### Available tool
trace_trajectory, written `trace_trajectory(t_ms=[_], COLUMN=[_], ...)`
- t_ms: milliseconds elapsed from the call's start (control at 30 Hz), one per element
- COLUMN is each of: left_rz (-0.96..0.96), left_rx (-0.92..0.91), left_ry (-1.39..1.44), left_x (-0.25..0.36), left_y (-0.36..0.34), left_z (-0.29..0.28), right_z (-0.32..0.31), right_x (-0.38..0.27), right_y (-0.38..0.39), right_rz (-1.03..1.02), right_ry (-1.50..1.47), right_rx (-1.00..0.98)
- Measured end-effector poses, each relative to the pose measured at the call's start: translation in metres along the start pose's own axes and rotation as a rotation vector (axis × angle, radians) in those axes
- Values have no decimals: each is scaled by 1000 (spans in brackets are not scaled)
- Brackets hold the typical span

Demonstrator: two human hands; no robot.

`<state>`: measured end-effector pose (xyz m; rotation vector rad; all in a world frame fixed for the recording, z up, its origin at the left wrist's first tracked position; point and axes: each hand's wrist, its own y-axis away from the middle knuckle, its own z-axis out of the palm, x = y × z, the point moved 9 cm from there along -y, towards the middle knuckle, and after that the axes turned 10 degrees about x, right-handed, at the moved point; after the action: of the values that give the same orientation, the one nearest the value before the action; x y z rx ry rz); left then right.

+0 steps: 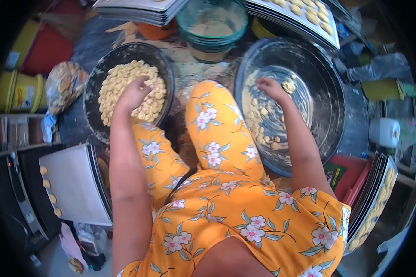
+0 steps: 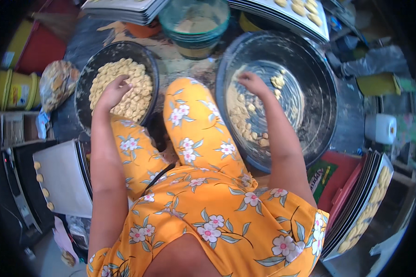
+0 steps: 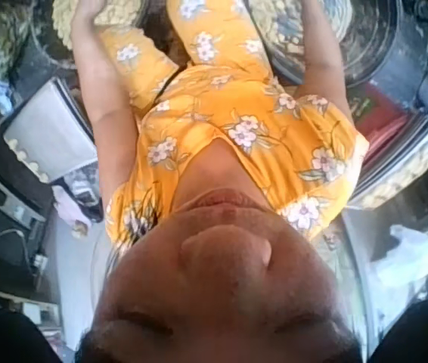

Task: The person shapes and divides dough in a basin by hand, then takes dough pieces and arranges them onto a metal baking tray.

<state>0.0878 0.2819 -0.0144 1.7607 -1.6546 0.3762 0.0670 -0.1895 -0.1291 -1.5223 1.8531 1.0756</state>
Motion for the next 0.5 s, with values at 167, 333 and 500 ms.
trace_trajectory(t_ms=[167,333,500], left_rz=[271,675,976], left_rx=[183,202,-169], left_ry=[-84,-101,-73], left_x=[98,263,399], left_y=[6,35,56], left_z=[24,102,296], right_z=[-67,-45,44], right_x=[305,408,482], right_y=[138,202,252], right_rz=[677,849,1042], right_ry=[267,363,376], right_rx=[-12,461,446])
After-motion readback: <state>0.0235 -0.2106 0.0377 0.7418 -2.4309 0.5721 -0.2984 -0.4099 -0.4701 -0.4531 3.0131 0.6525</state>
